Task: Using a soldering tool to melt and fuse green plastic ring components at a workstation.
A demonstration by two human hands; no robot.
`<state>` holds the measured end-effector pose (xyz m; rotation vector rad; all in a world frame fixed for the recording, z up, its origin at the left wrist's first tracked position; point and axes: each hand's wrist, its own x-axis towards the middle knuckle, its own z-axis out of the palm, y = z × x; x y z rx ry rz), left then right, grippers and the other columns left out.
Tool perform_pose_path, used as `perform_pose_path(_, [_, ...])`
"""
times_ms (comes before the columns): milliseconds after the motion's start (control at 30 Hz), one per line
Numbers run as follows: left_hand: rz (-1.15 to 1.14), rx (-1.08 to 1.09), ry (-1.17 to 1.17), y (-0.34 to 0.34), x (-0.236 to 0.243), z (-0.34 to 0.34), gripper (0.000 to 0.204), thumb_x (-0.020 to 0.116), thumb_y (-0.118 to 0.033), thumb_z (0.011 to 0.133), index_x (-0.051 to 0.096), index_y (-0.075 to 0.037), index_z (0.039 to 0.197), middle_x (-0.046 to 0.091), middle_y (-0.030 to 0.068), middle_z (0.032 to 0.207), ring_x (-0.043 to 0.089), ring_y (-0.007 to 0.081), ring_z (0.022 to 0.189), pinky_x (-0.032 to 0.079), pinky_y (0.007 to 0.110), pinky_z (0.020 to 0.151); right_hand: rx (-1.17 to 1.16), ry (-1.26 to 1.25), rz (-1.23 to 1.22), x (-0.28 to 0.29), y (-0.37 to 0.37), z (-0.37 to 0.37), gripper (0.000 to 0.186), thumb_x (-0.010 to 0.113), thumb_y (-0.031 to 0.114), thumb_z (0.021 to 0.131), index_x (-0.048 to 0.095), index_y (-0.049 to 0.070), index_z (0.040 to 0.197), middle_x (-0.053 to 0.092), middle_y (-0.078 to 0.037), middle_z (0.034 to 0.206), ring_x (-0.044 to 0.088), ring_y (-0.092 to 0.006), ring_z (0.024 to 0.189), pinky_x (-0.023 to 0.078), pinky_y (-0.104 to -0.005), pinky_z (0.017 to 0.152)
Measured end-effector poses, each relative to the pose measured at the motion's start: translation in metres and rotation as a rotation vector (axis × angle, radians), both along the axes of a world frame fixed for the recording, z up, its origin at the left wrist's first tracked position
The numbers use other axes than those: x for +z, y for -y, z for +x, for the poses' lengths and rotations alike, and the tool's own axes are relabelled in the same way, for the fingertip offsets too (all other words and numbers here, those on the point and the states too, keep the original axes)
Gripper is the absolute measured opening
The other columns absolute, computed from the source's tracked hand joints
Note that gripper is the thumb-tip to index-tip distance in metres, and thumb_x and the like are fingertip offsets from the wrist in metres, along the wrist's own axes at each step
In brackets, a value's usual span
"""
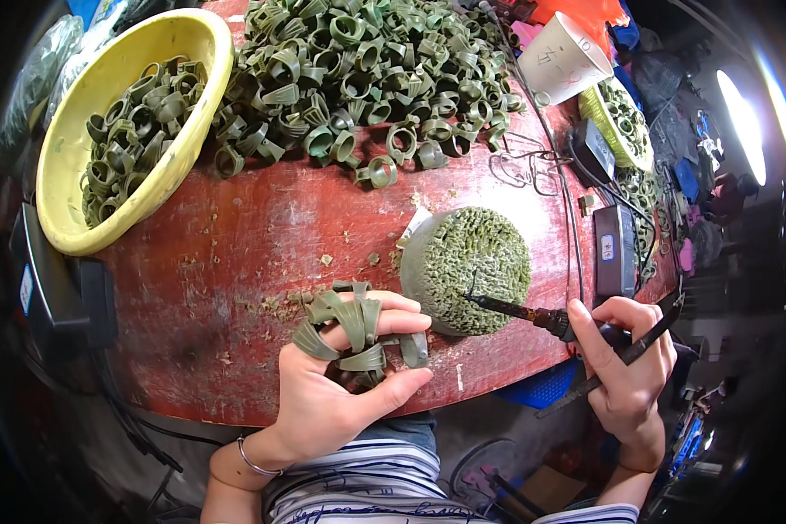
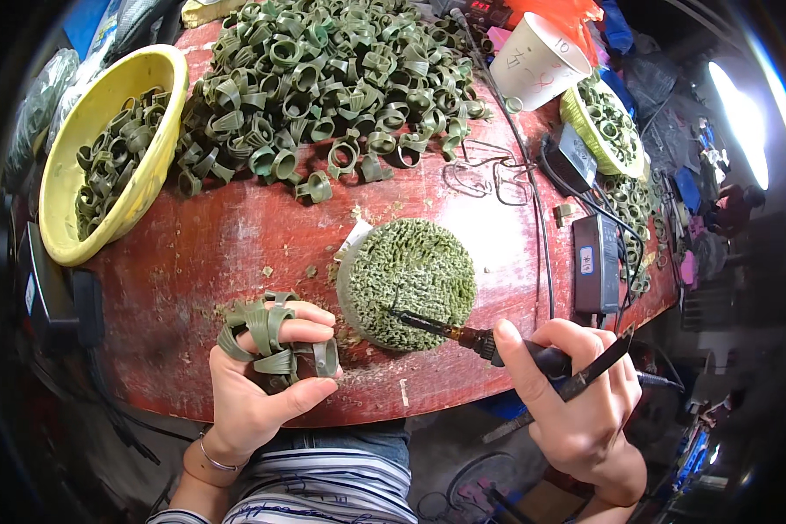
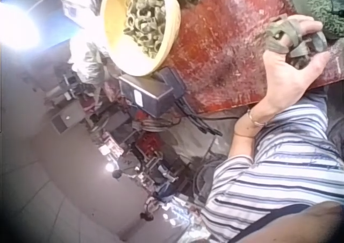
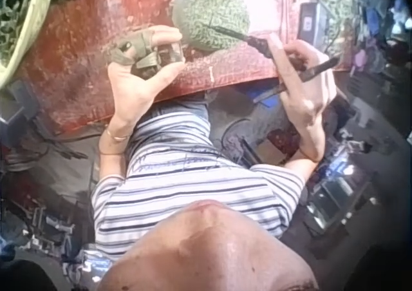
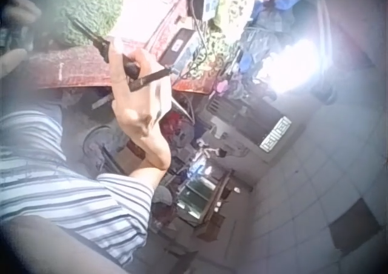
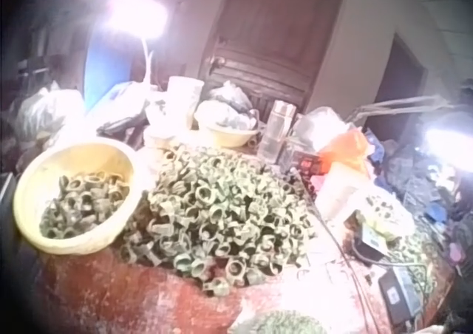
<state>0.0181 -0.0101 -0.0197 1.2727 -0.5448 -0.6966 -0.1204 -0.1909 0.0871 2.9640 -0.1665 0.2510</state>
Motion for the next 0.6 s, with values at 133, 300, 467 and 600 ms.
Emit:
perform_pose_path(133, [0.014, -0.019, 0.113, -0.001, -0.001, 0.003, 0.03, 0.073, -0.005, 0.067, 0.064, -0.005, 0.096, 0.059, 0.0073, 0.1, 0.054, 0.0161, 0.09, 0.042, 0.029, 0.08, 0.038, -0.027, -0.071, 0.003, -0.004, 0.003, 0.048, 0.062, 0.0, 0.049, 0.068, 0.008, 0.096, 0.051, -0.007, 0.084, 0.052, -0.0214, 0.067, 0.044, -0.0304, 0.056])
perform_pose_path(300, [0.03, -0.025, -0.047, -0.002, 0.005, 0.0, 0.032, 0.073, -0.004, 0.066, 0.064, -0.006, 0.096, 0.059, 0.0073, 0.1, 0.053, 0.0168, 0.091, 0.042, 0.029, 0.08, 0.054, -0.042, -0.076, 0.006, -0.004, 0.006, 0.048, 0.062, 0.0, 0.048, 0.068, 0.007, 0.096, 0.051, -0.007, 0.084, 0.052, -0.0213, 0.067, 0.044, -0.0304, 0.055])
perform_pose_path(467, [0.017, -0.029, 0.16, -0.002, -0.002, 0.004, 0.033, 0.073, -0.004, 0.066, 0.064, -0.006, 0.098, 0.059, 0.007, 0.1, 0.053, 0.0169, 0.091, 0.042, 0.029, 0.08, 0.01, -0.037, 0.055, 0.004, -0.003, 0.002, 0.052, 0.062, 0.002, 0.043, 0.068, 0.006, 0.094, 0.052, -0.008, 0.084, 0.052, -0.0223, 0.067, 0.044, -0.0318, 0.057])
perform_pose_path(600, [0.02, -0.023, 0.178, -0.003, -0.003, 0.005, 0.033, 0.073, -0.005, 0.067, 0.064, -0.007, 0.099, 0.058, 0.0061, 0.101, 0.053, 0.0168, 0.091, 0.043, 0.029, 0.08, -0.024, 0.057, 0.211, 0.011, -0.016, -0.002, 0.052, 0.062, 0.003, 0.041, 0.067, 0.006, 0.092, 0.053, -0.008, 0.084, 0.052, -0.0229, 0.07, 0.044, -0.0341, 0.062])
